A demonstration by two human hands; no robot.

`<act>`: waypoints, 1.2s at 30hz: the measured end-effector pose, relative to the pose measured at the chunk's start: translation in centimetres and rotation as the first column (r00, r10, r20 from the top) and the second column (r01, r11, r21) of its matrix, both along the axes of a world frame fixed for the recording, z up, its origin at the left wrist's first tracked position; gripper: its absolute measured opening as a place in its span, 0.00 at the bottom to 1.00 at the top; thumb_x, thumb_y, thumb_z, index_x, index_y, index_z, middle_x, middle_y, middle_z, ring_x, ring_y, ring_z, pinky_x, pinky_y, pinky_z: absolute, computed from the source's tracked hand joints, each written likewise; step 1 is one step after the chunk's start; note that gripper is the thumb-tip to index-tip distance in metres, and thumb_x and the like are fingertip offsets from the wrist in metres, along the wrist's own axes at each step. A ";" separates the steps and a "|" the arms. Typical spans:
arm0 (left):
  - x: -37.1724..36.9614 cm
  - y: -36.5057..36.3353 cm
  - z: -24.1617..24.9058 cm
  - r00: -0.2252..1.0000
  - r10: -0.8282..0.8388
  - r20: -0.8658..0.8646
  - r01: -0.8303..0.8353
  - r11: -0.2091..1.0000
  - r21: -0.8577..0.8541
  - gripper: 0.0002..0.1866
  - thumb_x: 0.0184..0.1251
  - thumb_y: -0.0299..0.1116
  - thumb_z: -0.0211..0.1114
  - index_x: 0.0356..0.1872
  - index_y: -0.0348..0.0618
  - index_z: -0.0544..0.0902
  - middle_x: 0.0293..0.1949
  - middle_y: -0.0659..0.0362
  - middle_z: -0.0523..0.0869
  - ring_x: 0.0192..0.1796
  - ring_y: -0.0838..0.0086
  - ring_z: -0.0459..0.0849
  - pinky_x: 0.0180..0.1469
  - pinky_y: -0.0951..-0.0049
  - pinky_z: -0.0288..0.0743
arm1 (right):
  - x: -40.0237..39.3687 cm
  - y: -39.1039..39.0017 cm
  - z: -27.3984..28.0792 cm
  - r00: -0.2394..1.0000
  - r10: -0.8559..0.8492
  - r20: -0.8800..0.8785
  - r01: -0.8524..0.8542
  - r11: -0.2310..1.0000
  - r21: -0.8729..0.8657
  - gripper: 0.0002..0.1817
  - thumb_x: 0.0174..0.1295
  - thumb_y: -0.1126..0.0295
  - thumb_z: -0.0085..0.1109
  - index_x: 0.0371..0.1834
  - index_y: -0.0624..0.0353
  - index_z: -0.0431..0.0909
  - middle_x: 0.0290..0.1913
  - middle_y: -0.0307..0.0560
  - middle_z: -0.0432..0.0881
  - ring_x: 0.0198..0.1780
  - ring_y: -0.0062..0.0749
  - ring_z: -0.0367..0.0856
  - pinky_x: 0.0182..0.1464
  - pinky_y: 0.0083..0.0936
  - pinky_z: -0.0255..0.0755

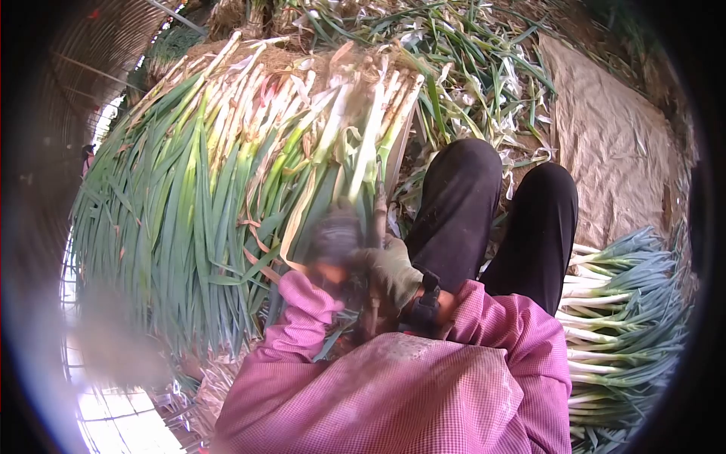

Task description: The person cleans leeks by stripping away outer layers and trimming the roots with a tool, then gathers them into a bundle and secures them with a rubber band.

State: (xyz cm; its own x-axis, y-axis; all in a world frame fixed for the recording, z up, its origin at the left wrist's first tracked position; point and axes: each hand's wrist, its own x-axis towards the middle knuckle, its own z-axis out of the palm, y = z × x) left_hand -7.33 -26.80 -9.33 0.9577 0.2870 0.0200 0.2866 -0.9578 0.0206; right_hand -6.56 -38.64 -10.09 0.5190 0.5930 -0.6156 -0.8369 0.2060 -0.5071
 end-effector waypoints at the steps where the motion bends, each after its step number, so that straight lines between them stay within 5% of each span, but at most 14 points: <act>1: -0.4 0.6 -1.2 0.999 -0.006 -0.034 0.008 0.999 0.049 0.27 0.52 0.44 0.69 0.47 0.37 0.71 0.37 0.45 0.81 0.35 0.50 0.84 0.35 0.51 0.77 | -0.1 0.0 -0.1 0.997 0.046 0.058 -0.043 0.998 -0.044 0.19 0.48 0.79 0.66 0.45 0.68 0.76 0.33 0.46 0.81 0.32 0.32 0.78 0.36 0.28 0.72; 3: -1.7 2.5 -4.6 0.995 -0.011 -0.098 0.026 0.988 0.153 0.25 0.54 0.42 0.67 0.48 0.37 0.71 0.37 0.45 0.81 0.35 0.51 0.84 0.35 0.52 0.77 | -0.2 0.2 -0.4 0.975 0.143 0.171 -0.121 0.984 -0.133 0.19 0.49 0.80 0.66 0.46 0.69 0.75 0.34 0.46 0.81 0.32 0.32 0.78 0.37 0.27 0.72; 6: -2.3 0.4 -1.7 0.977 0.122 -0.174 -0.089 0.978 0.187 0.20 0.58 0.37 0.61 0.47 0.33 0.72 0.31 0.51 0.79 0.34 0.62 0.82 0.32 0.64 0.75 | 1.4 -0.8 3.6 0.998 0.027 0.065 -0.026 0.999 -0.019 0.18 0.52 0.80 0.64 0.47 0.70 0.75 0.36 0.48 0.81 0.34 0.33 0.79 0.38 0.28 0.73; 7: -3.6 0.8 -2.7 0.998 0.015 0.069 -0.021 0.996 0.088 0.16 0.57 0.36 0.62 0.44 0.37 0.78 0.30 0.53 0.81 0.30 0.61 0.82 0.31 0.62 0.74 | 1.8 0.1 1.4 0.996 0.090 0.031 -0.090 0.996 0.001 0.19 0.53 0.80 0.64 0.49 0.70 0.74 0.37 0.50 0.81 0.36 0.34 0.81 0.40 0.28 0.74; 10: -7.6 1.2 -3.5 0.978 -0.196 0.065 0.198 0.980 -0.028 0.10 0.56 0.35 0.63 0.37 0.43 0.84 0.29 0.52 0.82 0.28 0.59 0.82 0.31 0.61 0.74 | 1.4 0.6 -0.8 0.994 0.059 0.090 -0.060 0.998 0.007 0.20 0.52 0.80 0.64 0.50 0.70 0.74 0.38 0.51 0.81 0.36 0.35 0.81 0.40 0.29 0.75; 13: -8.7 1.2 -4.0 0.997 -0.061 -0.037 0.058 0.996 -0.074 0.07 0.55 0.33 0.63 0.30 0.45 0.86 0.26 0.52 0.82 0.27 0.60 0.81 0.31 0.62 0.74 | 0.9 0.4 0.0 0.981 0.073 0.179 -0.068 0.997 -0.037 0.20 0.51 0.80 0.64 0.50 0.71 0.75 0.39 0.51 0.82 0.37 0.35 0.81 0.40 0.29 0.75; 15: -10.2 2.7 -6.2 0.996 -0.007 0.084 0.038 0.928 -0.370 0.08 0.62 0.31 0.59 0.37 0.43 0.85 0.28 0.56 0.82 0.28 0.63 0.81 0.32 0.64 0.76 | 0.5 0.2 0.2 0.975 0.075 0.208 -0.071 0.997 -0.029 0.21 0.51 0.80 0.64 0.50 0.71 0.75 0.39 0.51 0.82 0.37 0.35 0.81 0.40 0.29 0.75; 17: -10.5 2.6 -7.7 0.934 0.323 0.153 -0.053 0.549 -0.834 0.10 0.67 0.30 0.56 0.43 0.42 0.83 0.32 0.58 0.83 0.31 0.66 0.82 0.36 0.66 0.77 | 0.5 0.4 0.7 0.967 0.081 0.243 -0.072 0.996 -0.044 0.20 0.50 0.80 0.64 0.49 0.72 0.76 0.38 0.52 0.82 0.35 0.36 0.81 0.39 0.30 0.75; 19: -10.4 3.2 -8.1 0.879 0.473 0.061 -0.031 0.185 -0.982 0.11 0.70 0.30 0.53 0.48 0.40 0.81 0.36 0.59 0.83 0.35 0.69 0.82 0.40 0.68 0.78 | 1.0 0.6 1.0 0.974 0.067 0.215 -0.068 0.998 -0.003 0.20 0.49 0.81 0.64 0.48 0.73 0.76 0.35 0.51 0.83 0.33 0.35 0.81 0.38 0.29 0.75; 24: -11.6 5.4 -7.4 0.911 0.404 -0.082 -0.088 -0.005 -0.996 0.15 0.66 0.37 0.62 0.46 0.36 0.80 0.38 0.58 0.85 0.36 0.72 0.84 0.38 0.75 0.80 | 3.1 3.5 -3.8 0.995 0.090 0.046 -0.094 0.990 0.103 0.19 0.48 0.82 0.65 0.46 0.73 0.77 0.31 0.49 0.82 0.29 0.34 0.80 0.36 0.27 0.74; 27: -9.9 3.7 -4.7 0.831 0.459 -0.315 -0.089 -0.448 -0.890 0.18 0.68 0.42 0.61 0.48 0.37 0.80 0.37 0.58 0.85 0.37 0.73 0.85 0.39 0.76 0.80 | 1.8 2.9 -4.4 0.984 0.146 0.104 -0.158 0.982 0.109 0.18 0.49 0.81 0.65 0.46 0.71 0.77 0.33 0.47 0.82 0.31 0.32 0.80 0.36 0.27 0.74; 29: -9.1 3.4 -3.3 0.825 0.464 -0.323 -0.089 -0.458 -0.884 0.17 0.68 0.40 0.59 0.49 0.38 0.80 0.38 0.58 0.84 0.36 0.73 0.84 0.38 0.77 0.79 | 0.7 1.0 -0.7 0.928 0.241 0.284 -0.224 0.970 -0.089 0.16 0.49 0.82 0.63 0.43 0.69 0.78 0.34 0.46 0.82 0.34 0.31 0.81 0.38 0.27 0.75; 32: -9.3 3.4 -4.4 0.802 0.501 -0.325 -0.034 -0.505 -0.862 0.15 0.68 0.38 0.57 0.49 0.39 0.79 0.38 0.59 0.83 0.35 0.74 0.82 0.37 0.77 0.78 | 0.8 1.7 -2.1 0.950 0.209 0.231 -0.228 0.972 0.055 0.20 0.51 0.78 0.67 0.49 0.69 0.77 0.34 0.44 0.80 0.33 0.30 0.79 0.35 0.27 0.72; 36: -9.9 2.6 -4.8 0.722 0.520 -0.456 0.034 -0.685 -0.727 0.13 0.69 0.37 0.56 0.47 0.40 0.79 0.35 0.60 0.82 0.33 0.74 0.82 0.35 0.77 0.77 | 1.7 1.8 -0.5 0.935 0.246 0.256 -0.250 0.968 -0.016 0.17 0.49 0.79 0.67 0.44 0.68 0.78 0.33 0.45 0.80 0.30 0.30 0.79 0.34 0.27 0.73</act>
